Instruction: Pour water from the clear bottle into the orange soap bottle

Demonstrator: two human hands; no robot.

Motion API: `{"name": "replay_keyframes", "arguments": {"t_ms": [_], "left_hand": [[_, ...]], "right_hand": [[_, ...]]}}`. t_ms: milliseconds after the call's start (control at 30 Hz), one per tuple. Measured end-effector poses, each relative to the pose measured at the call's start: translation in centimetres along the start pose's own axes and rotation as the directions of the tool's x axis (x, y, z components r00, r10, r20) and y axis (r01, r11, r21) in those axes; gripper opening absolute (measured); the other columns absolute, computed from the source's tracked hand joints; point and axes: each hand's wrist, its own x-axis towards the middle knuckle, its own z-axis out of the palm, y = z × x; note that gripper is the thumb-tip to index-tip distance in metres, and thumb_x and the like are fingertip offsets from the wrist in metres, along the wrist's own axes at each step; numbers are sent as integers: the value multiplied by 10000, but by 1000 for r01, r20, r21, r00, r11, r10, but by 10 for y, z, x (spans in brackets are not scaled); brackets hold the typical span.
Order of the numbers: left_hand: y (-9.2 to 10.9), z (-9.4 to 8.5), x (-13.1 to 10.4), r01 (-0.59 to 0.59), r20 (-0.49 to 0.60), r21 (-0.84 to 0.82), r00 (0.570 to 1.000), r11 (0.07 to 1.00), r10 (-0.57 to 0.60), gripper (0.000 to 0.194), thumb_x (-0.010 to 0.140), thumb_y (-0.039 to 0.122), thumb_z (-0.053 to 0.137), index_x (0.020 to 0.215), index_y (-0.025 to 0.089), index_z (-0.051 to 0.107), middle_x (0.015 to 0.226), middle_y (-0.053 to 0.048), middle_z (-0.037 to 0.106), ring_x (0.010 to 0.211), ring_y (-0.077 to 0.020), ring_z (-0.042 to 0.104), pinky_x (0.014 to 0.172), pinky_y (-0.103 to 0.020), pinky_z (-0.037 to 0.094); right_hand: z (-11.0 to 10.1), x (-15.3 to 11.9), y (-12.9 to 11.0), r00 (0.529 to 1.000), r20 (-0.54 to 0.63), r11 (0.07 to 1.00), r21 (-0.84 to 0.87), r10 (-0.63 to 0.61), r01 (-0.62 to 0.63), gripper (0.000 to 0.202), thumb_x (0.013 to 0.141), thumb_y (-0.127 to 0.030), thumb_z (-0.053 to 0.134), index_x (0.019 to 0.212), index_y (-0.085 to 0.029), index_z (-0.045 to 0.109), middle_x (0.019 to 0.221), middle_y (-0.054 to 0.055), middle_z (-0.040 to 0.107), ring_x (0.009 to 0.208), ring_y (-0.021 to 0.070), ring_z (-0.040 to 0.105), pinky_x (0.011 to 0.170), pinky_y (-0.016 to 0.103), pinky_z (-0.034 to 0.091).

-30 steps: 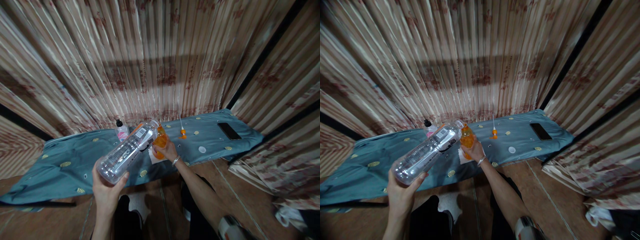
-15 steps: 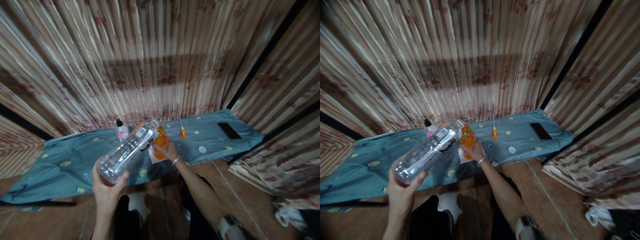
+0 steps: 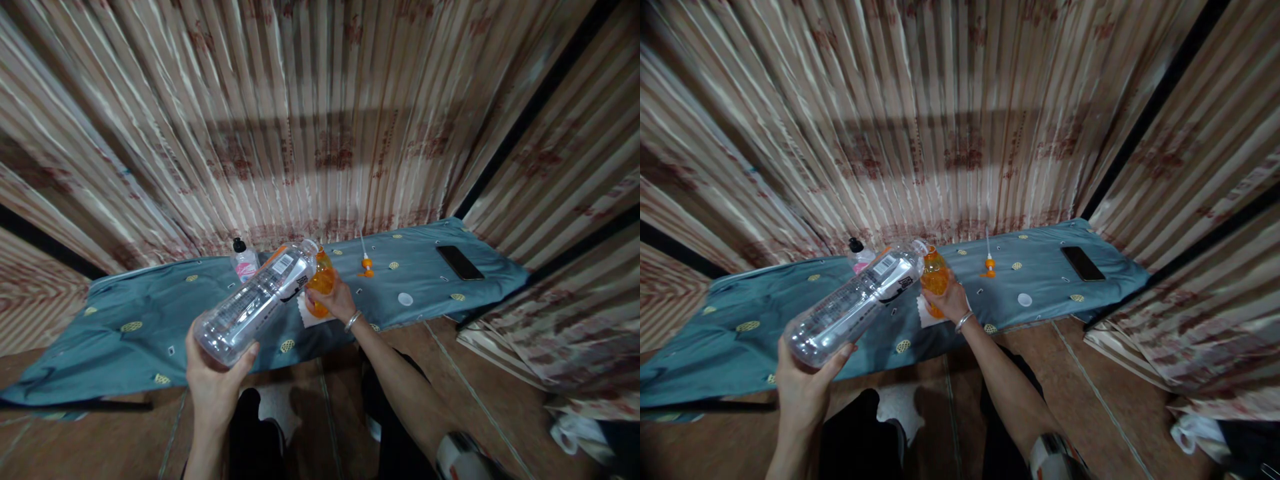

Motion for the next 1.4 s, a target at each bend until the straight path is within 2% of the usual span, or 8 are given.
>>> {"name": "replay_keyframes", "arguments": {"t_ms": [300,567,867,1000,1233,1400], "left_hand": [[-4,-1,0,-6,8,-4,1000,1000,6,971,505,526,984,1339,182,624,1303,-137,698,1137,-305,714,1027,-466,600],[-3,-1,0,30,-2,-14,1000,999,-30,1011,470,539,994,1337,173,624,1320,-155,694,1165,-325,698,1081,-519,565],[-5,-1,-1,6,4,-30,1000,1000,-6,982,492,542,991,1332,185,629,1283,-135,702,1126,-309,714,1028,-482,597],[-7,-1,-1,-11,11,-26,1000,1000,12,976,516,547,985,1350,197,619,1316,-128,691,1176,-318,706,1071,-484,577],[-4,0,0,-2,10,-23,1000,1000,3,971,504,517,982,1340,192,612,1282,-128,703,1123,-300,719,986,-440,611],[-1,1,-1,6,2,-17,1000,1000,-6,965,494,515,976,1323,179,615,1264,-133,702,1108,-307,716,1014,-476,600]], "right_hand": [[1,0,3,1000,5,999,44,-11,11,566,709,-461,870,1194,-272,648,1042,57,829,974,318,818,917,517,670],[0,0,0,1000,3,1000,14,3,-3,555,717,-432,867,1204,-279,649,1011,22,825,941,292,815,887,486,674],[-2,0,-2,1000,18,999,41,-4,3,542,715,-436,861,1194,-274,667,1040,47,829,956,295,817,892,472,672],[-1,0,-1,1000,7,999,41,-20,19,530,719,-441,856,1191,-293,666,1000,19,824,934,288,814,885,471,671],[0,0,-1,1000,4,1000,12,10,-10,575,710,-410,874,1220,-265,652,1033,51,827,971,307,813,914,490,661],[0,1,0,1000,10,1000,19,0,0,563,715,-418,868,1213,-274,649,1039,43,823,979,302,810,908,486,662]]}}
